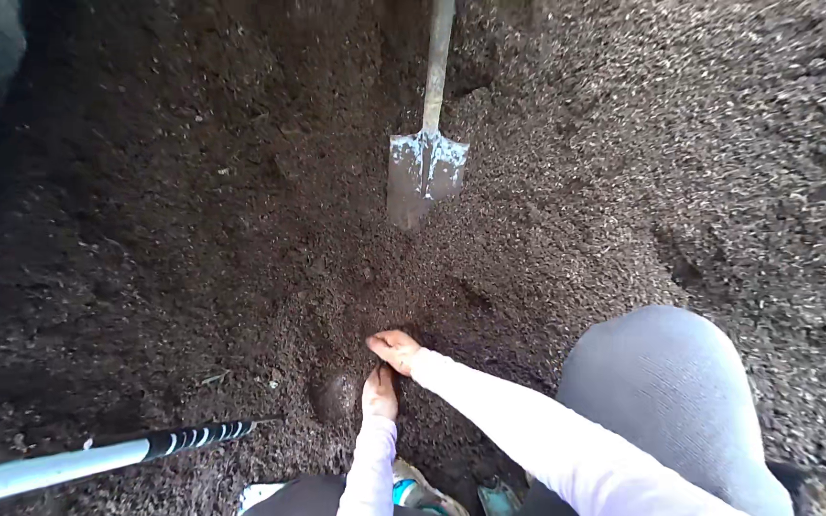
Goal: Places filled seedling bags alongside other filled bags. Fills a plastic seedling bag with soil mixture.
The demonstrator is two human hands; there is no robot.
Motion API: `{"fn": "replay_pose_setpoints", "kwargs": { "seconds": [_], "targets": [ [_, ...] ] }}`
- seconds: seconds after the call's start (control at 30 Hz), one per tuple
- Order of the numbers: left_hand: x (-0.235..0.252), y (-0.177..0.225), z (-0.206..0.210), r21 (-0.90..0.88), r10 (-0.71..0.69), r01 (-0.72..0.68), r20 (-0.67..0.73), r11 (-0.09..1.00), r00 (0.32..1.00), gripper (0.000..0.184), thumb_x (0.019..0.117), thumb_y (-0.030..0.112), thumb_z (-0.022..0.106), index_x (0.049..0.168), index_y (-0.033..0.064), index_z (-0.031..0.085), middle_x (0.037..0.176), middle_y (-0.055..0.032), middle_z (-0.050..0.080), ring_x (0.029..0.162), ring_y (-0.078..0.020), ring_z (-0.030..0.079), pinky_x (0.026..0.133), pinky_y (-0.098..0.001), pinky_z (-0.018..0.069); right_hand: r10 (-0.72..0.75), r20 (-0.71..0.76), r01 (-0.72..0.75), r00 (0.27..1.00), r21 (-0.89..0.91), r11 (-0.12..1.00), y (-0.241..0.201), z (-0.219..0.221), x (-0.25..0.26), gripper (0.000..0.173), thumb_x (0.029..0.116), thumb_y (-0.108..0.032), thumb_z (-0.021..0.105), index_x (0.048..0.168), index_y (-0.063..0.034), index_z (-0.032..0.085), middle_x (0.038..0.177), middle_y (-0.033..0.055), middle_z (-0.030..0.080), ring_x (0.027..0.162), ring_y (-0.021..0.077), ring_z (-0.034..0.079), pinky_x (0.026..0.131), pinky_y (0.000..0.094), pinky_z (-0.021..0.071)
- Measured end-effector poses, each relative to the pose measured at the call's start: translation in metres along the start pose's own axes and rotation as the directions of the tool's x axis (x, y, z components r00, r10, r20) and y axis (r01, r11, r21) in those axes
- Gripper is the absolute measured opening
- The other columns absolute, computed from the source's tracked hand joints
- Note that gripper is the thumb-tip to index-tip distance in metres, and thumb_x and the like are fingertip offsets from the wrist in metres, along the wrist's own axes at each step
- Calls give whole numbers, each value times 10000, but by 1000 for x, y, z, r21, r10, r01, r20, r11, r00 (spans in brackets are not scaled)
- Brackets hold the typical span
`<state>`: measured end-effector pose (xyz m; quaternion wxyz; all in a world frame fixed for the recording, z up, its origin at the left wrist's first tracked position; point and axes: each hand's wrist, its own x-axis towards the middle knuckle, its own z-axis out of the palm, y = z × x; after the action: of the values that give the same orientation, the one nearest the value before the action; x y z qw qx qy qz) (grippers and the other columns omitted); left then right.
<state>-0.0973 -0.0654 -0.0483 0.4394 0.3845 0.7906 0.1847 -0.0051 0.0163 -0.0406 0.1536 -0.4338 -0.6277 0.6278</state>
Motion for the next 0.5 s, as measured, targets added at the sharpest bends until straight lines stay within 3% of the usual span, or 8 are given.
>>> {"fn": "replay_pose_setpoints", "kwargs": {
  "seconds": [0.07,0.1,0.17,0.23,0.27,0.3,0.37,0.5],
  "targets": [
    [3,-2,1,-98,-3,-4,-66,995,998,415,1135,212,351,1174,-83,641,980,-213,635,912,-293,609,873,-463,491,90,-29,-83,996,190,978,-7,-14,1,453,1113,-317,408,1247,61,619,959,145,611,810,199,556,790,384,485],
    [4,-5,1,-204,-34,16,-84,979,996,406,1139,244,347,1131,-62,613,833,-106,530,733,-196,516,726,-377,464,132,-58,-106,990,326,939,-12,-27,0,426,1114,-324,392,1165,33,620,847,76,560,688,140,506,680,320,467],
    [7,-5,-1,-454,-184,135,-65,881,981,468,1134,398,327,1275,-14,496,869,-88,506,713,-199,532,668,-394,502,179,-164,-66,970,532,844,-6,-55,9,459,1117,-424,300,976,-83,573,731,-19,518,589,78,494,576,256,455],
    [6,2,-4,-688,-355,350,143,636,924,719,1081,612,267,1567,82,280,1429,-298,465,1204,-448,550,937,-627,480,173,-215,-39,961,512,858,20,-75,19,634,1120,-495,179,1228,-47,615,1003,73,621,855,159,606,783,334,515],
    [9,4,-1,-729,-393,437,248,527,886,834,1020,732,242,1617,151,198,1559,-299,377,1319,-487,506,981,-668,468,165,-179,-70,970,443,894,34,-81,23,674,1120,-491,143,1360,-51,594,1235,130,652,1113,222,623,973,402,491],
    [14,5,4,-733,-410,510,338,450,847,927,958,820,210,1633,186,161,1578,-300,365,1327,-497,513,974,-666,486,157,-126,-104,980,350,931,46,-81,27,688,1120,-482,122,1436,-57,561,1411,151,606,1320,265,557,1120,458,416],
    [23,9,17,-746,-400,577,443,332,803,1033,881,902,189,1610,172,243,1492,-321,473,1232,-503,589,922,-626,542,161,-15,-155,987,194,969,60,-71,32,717,1111,-513,110,1485,-68,530,1564,150,486,1497,307,390,1240,547,258],
    [35,20,31,-898,-293,413,358,153,887,851,952,811,257,1573,236,343,1545,-201,465,1372,-441,498,989,-682,484,270,60,-276,961,129,953,55,-48,40,832,1049,-678,165,1497,-75,521,1570,199,461,1501,346,376,1235,601,242]
  ]
}}
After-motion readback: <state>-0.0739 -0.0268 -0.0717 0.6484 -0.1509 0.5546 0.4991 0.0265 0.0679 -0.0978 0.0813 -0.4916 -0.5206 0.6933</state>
